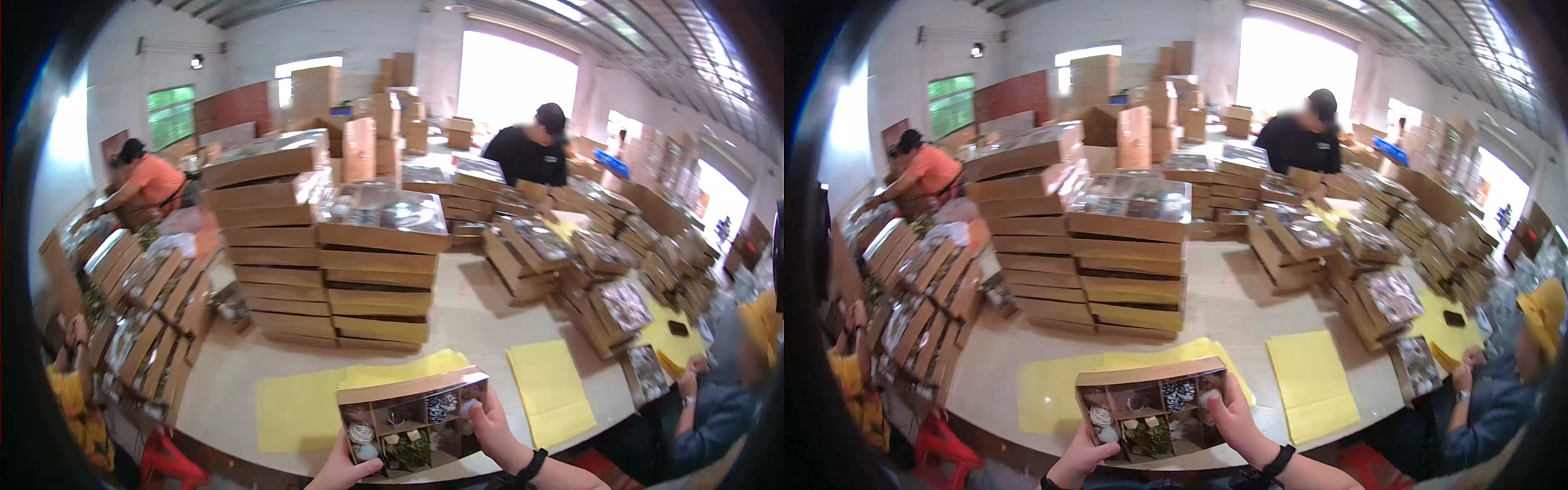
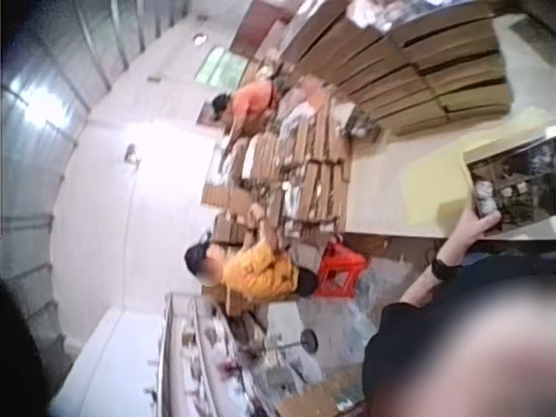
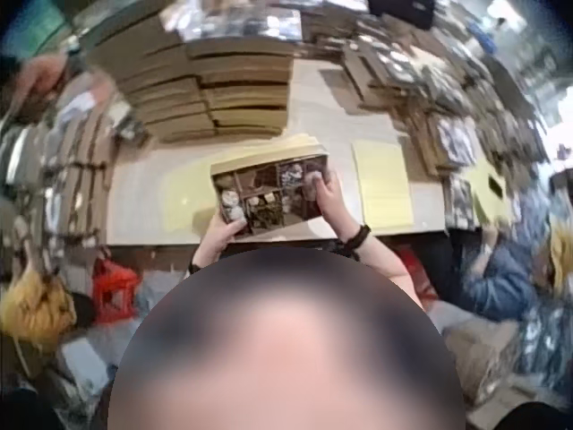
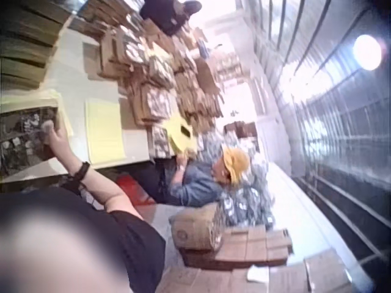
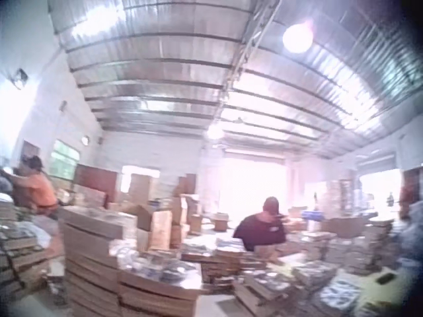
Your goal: Packaging decorative ornaments and craft items into gift boxes and sealing them with tape.
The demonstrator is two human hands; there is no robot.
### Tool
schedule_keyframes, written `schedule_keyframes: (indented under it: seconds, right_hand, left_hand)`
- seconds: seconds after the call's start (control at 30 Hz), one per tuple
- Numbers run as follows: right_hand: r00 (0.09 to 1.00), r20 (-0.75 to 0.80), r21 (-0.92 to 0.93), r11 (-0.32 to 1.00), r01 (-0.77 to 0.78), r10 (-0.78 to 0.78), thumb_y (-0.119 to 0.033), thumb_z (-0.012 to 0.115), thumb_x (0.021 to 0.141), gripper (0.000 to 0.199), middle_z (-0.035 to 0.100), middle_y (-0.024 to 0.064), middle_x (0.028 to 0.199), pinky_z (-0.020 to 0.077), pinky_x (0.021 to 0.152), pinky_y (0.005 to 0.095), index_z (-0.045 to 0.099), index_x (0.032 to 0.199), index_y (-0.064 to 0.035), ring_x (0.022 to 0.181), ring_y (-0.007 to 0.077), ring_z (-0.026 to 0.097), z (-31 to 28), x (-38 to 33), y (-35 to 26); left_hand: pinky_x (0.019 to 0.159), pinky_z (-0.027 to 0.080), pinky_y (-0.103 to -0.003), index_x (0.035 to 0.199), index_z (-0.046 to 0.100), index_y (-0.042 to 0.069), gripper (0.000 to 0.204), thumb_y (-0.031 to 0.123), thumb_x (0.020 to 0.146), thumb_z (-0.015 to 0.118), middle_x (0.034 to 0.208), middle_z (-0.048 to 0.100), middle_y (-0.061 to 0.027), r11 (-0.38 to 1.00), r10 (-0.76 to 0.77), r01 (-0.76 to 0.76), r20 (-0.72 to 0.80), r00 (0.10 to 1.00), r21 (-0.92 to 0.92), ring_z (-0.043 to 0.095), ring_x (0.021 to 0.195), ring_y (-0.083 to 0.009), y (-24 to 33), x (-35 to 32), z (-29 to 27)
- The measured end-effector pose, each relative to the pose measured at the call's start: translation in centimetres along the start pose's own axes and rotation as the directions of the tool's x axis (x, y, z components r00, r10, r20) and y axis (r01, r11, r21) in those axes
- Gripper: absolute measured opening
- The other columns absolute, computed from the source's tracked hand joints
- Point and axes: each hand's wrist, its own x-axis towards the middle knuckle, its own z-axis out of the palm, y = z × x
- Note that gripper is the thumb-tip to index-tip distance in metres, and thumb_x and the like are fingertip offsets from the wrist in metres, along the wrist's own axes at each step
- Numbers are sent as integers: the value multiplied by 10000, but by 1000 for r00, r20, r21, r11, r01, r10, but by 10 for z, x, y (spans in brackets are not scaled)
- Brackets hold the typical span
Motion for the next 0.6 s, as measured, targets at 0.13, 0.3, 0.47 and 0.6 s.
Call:
schedule_keyframes:
  seconds: [0.13,0.3,0.47,0.6]
  right_hand:
    - [998,-64,-10,1000,-16,15,-489,523,971,687,542,101,1272,394,1007,338,361,1407,17,1173,183,498,-12,-12,8]
    - [992,-108,-18,997,-72,70,-469,506,979,693,534,129,1284,407,1000,340,321,1425,28,1175,192,507,-15,-45,31]
    - [982,152,110,985,-131,113,-305,662,906,711,551,145,1261,441,968,359,298,1423,19,1123,218,551,-42,-86,67]
    - [907,357,-115,974,-195,224,-247,703,881,725,542,143,1277,431,981,368,309,1439,-4,1144,240,536,-66,-103,54]
  left_hand:
    - [1015,405,-348,1474,238,51,919,238,782,813,1381,454,-79,975,181,-186,-51,982,-122,482,1211,-178,-22,9,17]
    - [1049,365,-321,1451,274,-34,738,166,881,698,1340,484,-99,997,-77,79,-192,978,3,463,1218,-167,-16,-6,15]
    - [901,442,-302,1337,457,12,676,402,853,723,1134,586,-85,973,67,-82,77,995,218,532,1009,-148,-19,-12,6]
    - [1012,397,-337,1366,397,16,647,326,889,705,1273,545,-92,947,-49,-6,163,985,320,467,1192,-147,6,-30,12]
